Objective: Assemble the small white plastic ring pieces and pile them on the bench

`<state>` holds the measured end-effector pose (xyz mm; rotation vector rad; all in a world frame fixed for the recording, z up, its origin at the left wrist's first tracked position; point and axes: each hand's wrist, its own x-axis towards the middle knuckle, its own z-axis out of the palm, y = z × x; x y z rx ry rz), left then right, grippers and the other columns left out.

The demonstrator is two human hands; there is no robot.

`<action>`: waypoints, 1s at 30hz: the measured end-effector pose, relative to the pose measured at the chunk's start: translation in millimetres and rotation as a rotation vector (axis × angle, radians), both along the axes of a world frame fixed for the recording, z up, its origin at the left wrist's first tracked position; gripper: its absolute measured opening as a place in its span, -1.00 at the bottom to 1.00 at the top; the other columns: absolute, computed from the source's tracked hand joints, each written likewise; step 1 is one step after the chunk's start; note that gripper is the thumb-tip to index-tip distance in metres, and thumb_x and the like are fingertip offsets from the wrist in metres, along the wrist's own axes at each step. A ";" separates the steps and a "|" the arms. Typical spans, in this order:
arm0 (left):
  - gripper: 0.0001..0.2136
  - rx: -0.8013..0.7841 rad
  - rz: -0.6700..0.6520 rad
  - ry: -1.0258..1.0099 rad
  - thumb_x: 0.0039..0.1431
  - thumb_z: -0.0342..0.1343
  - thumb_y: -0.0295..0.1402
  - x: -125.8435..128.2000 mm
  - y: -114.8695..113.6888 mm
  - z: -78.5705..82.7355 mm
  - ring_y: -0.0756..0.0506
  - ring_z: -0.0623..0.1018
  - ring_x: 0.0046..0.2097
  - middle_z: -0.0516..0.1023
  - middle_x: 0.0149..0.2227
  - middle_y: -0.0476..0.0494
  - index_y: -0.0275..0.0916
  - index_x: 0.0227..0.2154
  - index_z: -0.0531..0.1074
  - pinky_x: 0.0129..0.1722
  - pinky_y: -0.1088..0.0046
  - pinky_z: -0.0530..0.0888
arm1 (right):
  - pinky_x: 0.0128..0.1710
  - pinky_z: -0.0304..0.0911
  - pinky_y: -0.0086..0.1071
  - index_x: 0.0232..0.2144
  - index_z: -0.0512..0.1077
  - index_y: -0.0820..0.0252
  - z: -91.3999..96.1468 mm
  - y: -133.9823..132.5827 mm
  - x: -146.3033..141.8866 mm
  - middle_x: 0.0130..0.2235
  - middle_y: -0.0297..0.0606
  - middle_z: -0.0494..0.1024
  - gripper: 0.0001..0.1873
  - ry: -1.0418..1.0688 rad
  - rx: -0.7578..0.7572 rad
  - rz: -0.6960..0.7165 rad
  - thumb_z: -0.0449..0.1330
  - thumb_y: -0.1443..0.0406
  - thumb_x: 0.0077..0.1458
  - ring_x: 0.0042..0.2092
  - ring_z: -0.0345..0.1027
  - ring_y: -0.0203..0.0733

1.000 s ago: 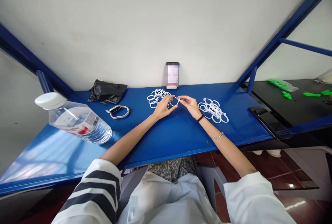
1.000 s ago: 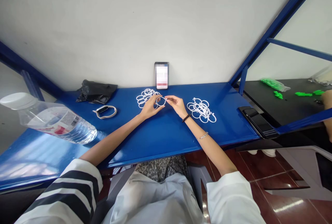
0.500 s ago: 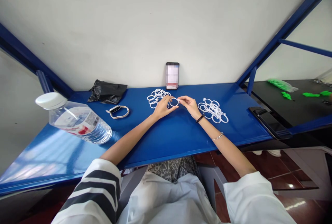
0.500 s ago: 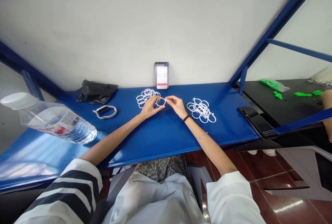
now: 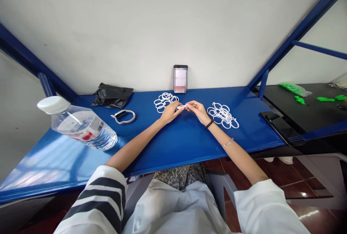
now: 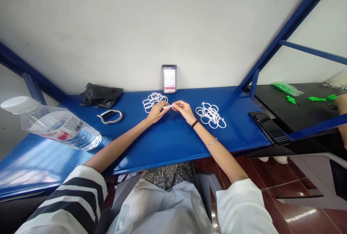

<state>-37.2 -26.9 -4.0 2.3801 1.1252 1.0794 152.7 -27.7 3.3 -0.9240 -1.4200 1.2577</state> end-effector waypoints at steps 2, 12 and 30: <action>-0.61 0.007 0.013 0.003 0.35 -0.19 -0.08 0.3 0.0 0.3 -0.07 0.48 -0.27 0.50 -0.26 -0.15 -0.25 -0.23 0.42 -0.29 0.43 0.40 | -0.23 0.36 -0.31 -0.35 0.50 0.17 -0.3 0.6 0.6 -0.41 -0.28 0.57 -0.64 0.033 -0.043 -0.003 0.35 0.04 -0.09 -0.35 0.44 -0.24; -0.53 0.081 0.090 0.023 0.38 -0.34 -0.08 1.8 4.3 -4.4 -0.04 0.38 -0.42 0.39 -0.45 -0.10 -0.23 -0.46 0.31 -0.40 0.43 0.28 | -0.24 0.36 -0.34 -0.35 0.49 0.16 -1.3 5.7 4.4 -0.42 -0.30 0.56 -0.66 0.122 -0.143 -0.011 0.35 0.06 -0.10 -0.36 0.43 -0.26; -0.53 0.082 0.128 -0.028 0.37 -0.32 -0.05 1.7 2.0 -1.0 -0.03 0.36 -0.46 0.38 -0.50 -0.09 -0.22 -0.52 0.26 -0.44 0.42 0.24 | -0.06 0.40 -0.21 -0.20 0.52 0.13 -8.9 8.9 4.7 -0.26 -0.22 0.61 -0.59 -0.040 0.066 -0.028 0.36 0.05 -0.07 -0.18 0.50 -0.13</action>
